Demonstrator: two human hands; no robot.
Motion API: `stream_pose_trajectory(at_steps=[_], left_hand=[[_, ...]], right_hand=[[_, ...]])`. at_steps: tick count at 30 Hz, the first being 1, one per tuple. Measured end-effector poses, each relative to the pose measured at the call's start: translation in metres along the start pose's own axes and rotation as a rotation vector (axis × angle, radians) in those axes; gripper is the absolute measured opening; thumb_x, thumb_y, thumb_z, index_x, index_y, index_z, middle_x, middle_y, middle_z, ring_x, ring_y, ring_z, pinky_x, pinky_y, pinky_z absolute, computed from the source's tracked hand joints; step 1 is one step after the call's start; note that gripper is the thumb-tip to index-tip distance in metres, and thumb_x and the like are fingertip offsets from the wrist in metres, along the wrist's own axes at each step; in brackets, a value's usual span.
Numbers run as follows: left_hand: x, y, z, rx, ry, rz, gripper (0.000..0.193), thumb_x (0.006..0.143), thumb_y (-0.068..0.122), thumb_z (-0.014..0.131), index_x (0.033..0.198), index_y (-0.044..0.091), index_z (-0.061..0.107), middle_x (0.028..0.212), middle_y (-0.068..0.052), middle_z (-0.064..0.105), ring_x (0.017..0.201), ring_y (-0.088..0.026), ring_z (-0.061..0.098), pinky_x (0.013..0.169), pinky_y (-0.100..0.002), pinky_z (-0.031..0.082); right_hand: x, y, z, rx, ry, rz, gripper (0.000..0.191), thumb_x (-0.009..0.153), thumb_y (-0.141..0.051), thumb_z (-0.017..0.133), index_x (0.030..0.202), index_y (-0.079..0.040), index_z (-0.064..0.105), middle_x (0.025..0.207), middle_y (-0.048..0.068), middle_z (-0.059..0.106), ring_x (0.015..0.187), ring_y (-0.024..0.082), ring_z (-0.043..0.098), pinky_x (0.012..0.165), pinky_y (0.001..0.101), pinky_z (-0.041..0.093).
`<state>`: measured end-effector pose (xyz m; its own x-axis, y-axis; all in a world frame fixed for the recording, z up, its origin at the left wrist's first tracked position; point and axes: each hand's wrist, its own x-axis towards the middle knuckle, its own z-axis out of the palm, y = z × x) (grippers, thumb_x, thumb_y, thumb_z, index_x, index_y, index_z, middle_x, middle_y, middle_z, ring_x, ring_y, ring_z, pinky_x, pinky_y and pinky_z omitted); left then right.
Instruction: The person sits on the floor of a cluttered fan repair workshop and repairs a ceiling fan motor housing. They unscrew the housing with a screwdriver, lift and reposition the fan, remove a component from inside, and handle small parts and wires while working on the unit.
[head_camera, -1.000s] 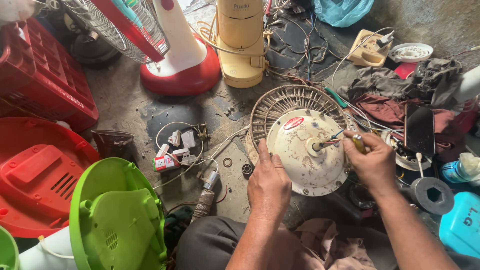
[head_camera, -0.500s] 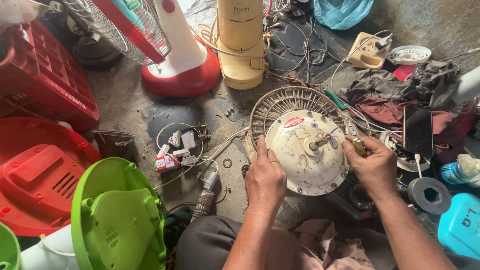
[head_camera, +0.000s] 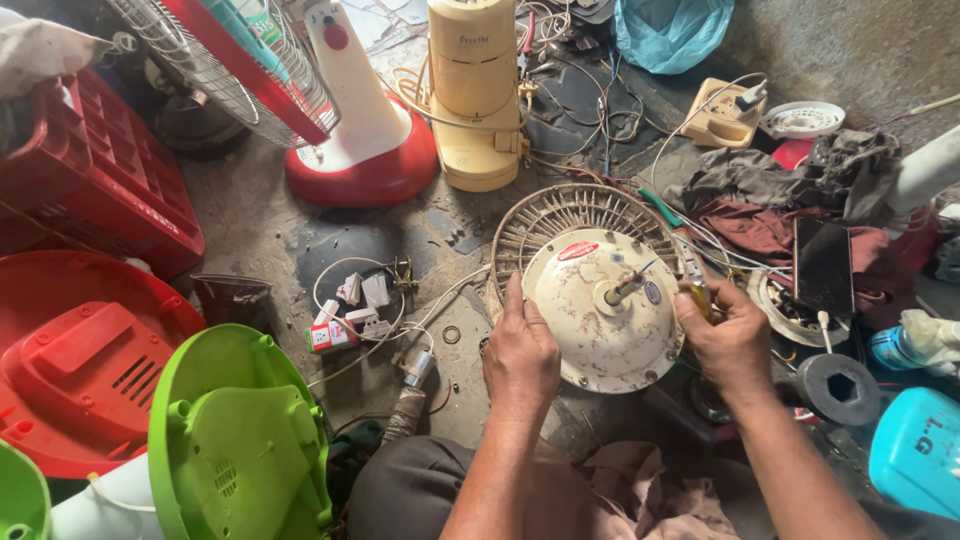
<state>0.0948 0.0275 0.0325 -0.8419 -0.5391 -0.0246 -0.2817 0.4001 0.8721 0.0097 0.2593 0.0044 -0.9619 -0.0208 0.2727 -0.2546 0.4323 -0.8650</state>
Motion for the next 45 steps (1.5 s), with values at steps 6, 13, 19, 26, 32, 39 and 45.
stream_pose_trajectory(at_steps=[6, 13, 19, 26, 32, 39, 45], left_hand=[[0.0, -0.003, 0.002, -0.007, 0.008, 0.012, 0.051, 0.102, 0.027, 0.041, 0.15, 0.011, 0.046, 0.112, -0.025, 0.071, 0.1, -0.046, 0.069, 0.089, -0.054, 0.053], [-0.001, -0.006, 0.003, -0.036, 0.025, 0.048, 0.051, 0.101, 0.026, 0.042, 0.15, 0.01, 0.046, 0.117, -0.025, 0.07, 0.101, -0.044, 0.07, 0.089, -0.052, 0.053], [-0.001, -0.001, 0.001, -0.021, 0.004, 0.015, 0.052, 0.101, 0.027, 0.042, 0.151, 0.013, 0.046, 0.116, -0.024, 0.071, 0.101, -0.044, 0.069, 0.089, -0.053, 0.053], [0.001, 0.003, -0.002, 0.003, -0.01, 0.004, 0.053, 0.1, 0.027, 0.04, 0.152, 0.013, 0.043, 0.115, -0.023, 0.071, 0.1, -0.045, 0.069, 0.088, -0.053, 0.053], [-0.003, -0.01, 0.008, 0.0, 0.042, 0.052, 0.05, 0.101, 0.027, 0.043, 0.149, 0.009, 0.047, 0.111, -0.026, 0.07, 0.098, -0.045, 0.068, 0.087, -0.053, 0.052], [0.065, -0.094, -0.093, 0.663, -0.323, -0.22, 0.044, 0.088, 0.046, 0.072, 0.109, 0.008, 0.074, 0.111, -0.018, 0.074, 0.103, -0.033, 0.072, 0.089, -0.047, 0.056], [0.091, -0.192, -0.105, 0.586, -0.39, -0.029, 0.049, 0.072, 0.048, 0.087, 0.102, 0.012, 0.075, 0.106, -0.012, 0.075, 0.101, -0.031, 0.072, 0.088, -0.044, 0.055]], right_hand=[[-0.001, 0.006, 0.005, 0.037, 0.035, 0.069, 0.019, 0.093, -0.022, 0.078, 0.1, -0.006, 0.07, 0.082, -0.002, 0.069, 0.069, 0.003, 0.058, 0.063, 0.0207, 0.047], [-0.002, 0.008, 0.006, 0.038, 0.039, 0.077, 0.016, 0.094, -0.019, 0.076, 0.101, -0.005, 0.073, 0.083, -0.003, 0.068, 0.069, 0.003, 0.056, 0.063, 0.0206, 0.046], [-0.004, 0.014, 0.007, 0.062, 0.04, 0.036, 0.015, 0.094, -0.016, 0.074, 0.103, -0.005, 0.069, 0.084, -0.004, 0.066, 0.072, 0.002, 0.056, 0.066, 0.0201, 0.047], [0.001, 0.025, 0.008, 0.152, 0.045, 0.076, 0.018, 0.092, -0.017, 0.078, 0.098, -0.004, 0.069, 0.081, -0.004, 0.065, 0.069, 0.003, 0.055, 0.063, 0.0209, 0.046], [0.0, 0.024, 0.007, 0.043, 0.052, 0.137, 0.016, 0.094, -0.017, 0.077, 0.104, -0.004, 0.075, 0.082, -0.001, 0.067, 0.07, 0.006, 0.055, 0.063, 0.024, 0.045], [-0.019, 0.007, 0.005, 0.111, 0.066, 0.011, 0.021, 0.101, -0.016, 0.072, 0.117, -0.003, 0.069, 0.098, -0.001, 0.069, 0.079, 0.003, 0.059, 0.07, 0.0199, 0.048], [-0.047, 0.0, 0.013, 0.284, 0.142, 0.089, 0.027, 0.104, -0.009, 0.068, 0.129, -0.002, 0.063, 0.103, 0.003, 0.066, 0.072, 0.005, 0.056, 0.063, 0.0199, 0.047]])
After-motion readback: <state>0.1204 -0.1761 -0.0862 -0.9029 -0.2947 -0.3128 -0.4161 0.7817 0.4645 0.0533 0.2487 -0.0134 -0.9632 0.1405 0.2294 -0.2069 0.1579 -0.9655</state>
